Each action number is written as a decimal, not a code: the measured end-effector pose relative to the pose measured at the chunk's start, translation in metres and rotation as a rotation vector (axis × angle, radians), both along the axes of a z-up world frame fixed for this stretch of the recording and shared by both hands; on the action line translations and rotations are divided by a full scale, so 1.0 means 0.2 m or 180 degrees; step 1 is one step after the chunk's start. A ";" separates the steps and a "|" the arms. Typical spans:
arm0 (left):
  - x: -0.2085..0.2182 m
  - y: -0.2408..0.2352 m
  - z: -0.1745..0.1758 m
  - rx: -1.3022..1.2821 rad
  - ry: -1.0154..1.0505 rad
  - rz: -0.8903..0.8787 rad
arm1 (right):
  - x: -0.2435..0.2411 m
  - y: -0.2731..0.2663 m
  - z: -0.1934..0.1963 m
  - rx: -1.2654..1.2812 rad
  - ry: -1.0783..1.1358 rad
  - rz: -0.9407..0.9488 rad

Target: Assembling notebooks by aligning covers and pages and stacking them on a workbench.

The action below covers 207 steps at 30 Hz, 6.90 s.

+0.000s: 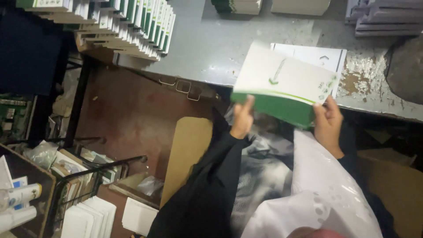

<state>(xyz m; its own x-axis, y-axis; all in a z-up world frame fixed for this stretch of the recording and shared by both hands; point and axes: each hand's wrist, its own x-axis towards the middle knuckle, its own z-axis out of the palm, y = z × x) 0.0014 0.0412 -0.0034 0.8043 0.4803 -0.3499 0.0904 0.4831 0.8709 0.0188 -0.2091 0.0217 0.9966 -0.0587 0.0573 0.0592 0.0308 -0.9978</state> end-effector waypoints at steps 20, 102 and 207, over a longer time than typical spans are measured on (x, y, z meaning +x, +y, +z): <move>0.25 0.08 0.33 0.2436 -0.1319 -0.0788 | 0.23 -0.15 0.21 -0.1130 -0.0620 -0.0096; 0.21 0.01 -0.03 0.3712 -0.1010 -0.1445 | 0.31 -0.20 -0.06 -0.2090 0.0119 -0.0054; -0.06 0.74 0.73 -0.0291 -0.0308 -0.2373 | 0.17 0.18 0.77 -0.0822 0.1274 0.1316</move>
<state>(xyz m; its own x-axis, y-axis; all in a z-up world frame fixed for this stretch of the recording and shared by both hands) -0.0106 0.1899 0.1426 0.9339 -0.2304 -0.2734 0.3465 0.3947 0.8509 0.0536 -0.1724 0.1754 0.8812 0.3019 -0.3638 -0.2855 -0.2736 -0.9185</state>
